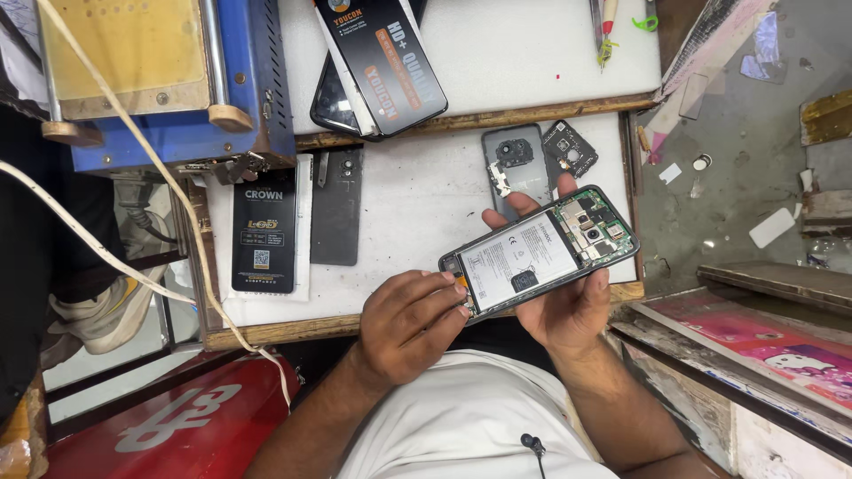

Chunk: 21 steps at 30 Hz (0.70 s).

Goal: The person handles a disassembled smartphone, connects a charging cable to test the screen, and then applies a liquid from a spray bottle to the display. They use a small metal tool to scrape and clean the screen surface, then wipe it with a cloth. The person also handles a separate battery and a small black component, cleaning them with the spray and tool.

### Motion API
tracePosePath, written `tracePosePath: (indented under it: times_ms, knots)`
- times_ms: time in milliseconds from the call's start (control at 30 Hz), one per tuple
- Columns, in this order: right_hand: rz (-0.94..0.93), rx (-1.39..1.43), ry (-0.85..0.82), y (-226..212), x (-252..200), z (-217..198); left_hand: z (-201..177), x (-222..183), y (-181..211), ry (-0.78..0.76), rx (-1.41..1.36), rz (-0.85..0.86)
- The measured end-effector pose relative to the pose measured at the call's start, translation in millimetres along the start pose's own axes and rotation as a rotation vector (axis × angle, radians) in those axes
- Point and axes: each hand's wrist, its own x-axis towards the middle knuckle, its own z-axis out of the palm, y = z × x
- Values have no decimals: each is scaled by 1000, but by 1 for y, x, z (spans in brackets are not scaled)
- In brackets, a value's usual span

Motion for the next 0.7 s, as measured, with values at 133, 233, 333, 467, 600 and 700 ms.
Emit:
tracePosePath:
  times_ms: [133,233,333,467,600,700]
  knots:
    - [-4,43,3,5,-4,-3,-5,5,0,-2,20,41]
    - [-7,120,-22,11,-9,-9,-3,4,4,10,-56,-94]
    - [52,130,-65,19,-9,-17,-2,-1,16,78,-311,-433]
    - [188,91,-76,27,-20,-20,6,-1,27,196,-611,-819]
    - [229,107,49,27,-15,-7,-10,-6,27,148,-341,-815]
    - [229,83,11,23,-7,3,-36,-30,24,214,-66,-1012]
